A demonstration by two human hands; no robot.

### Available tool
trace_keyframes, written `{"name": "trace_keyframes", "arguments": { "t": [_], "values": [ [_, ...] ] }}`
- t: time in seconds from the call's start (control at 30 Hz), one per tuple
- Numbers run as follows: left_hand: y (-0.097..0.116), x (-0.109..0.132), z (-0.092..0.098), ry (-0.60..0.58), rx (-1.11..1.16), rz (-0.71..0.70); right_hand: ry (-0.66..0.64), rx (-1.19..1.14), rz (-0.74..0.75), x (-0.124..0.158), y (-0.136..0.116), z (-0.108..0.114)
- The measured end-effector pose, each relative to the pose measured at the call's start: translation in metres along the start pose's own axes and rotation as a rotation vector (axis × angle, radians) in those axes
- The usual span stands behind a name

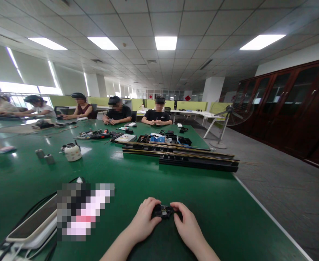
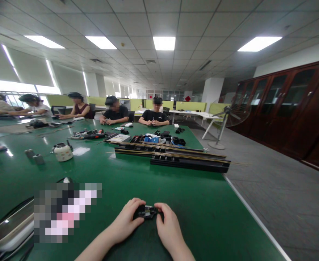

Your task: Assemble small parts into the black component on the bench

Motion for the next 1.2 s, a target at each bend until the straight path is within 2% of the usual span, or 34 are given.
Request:
{"name": "trace_keyframes", "arguments": {
  "t": [1.2],
  "values": [
    [0.0020, 0.0001, 0.0030, -0.023, 0.031, 0.000, -0.001, -0.054, 0.006, 0.0019, -0.0016, 0.0010]
  ]
}}
Point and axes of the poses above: each hand's wrist, its own x-axis away from the middle knuckle, its own z-axis out of the back of the hand, y = z × x, the point moved 5 cm from there along -x, towards the middle knuckle, and after that the axes turned 15 degrees about -x, right-handed, at the moved point
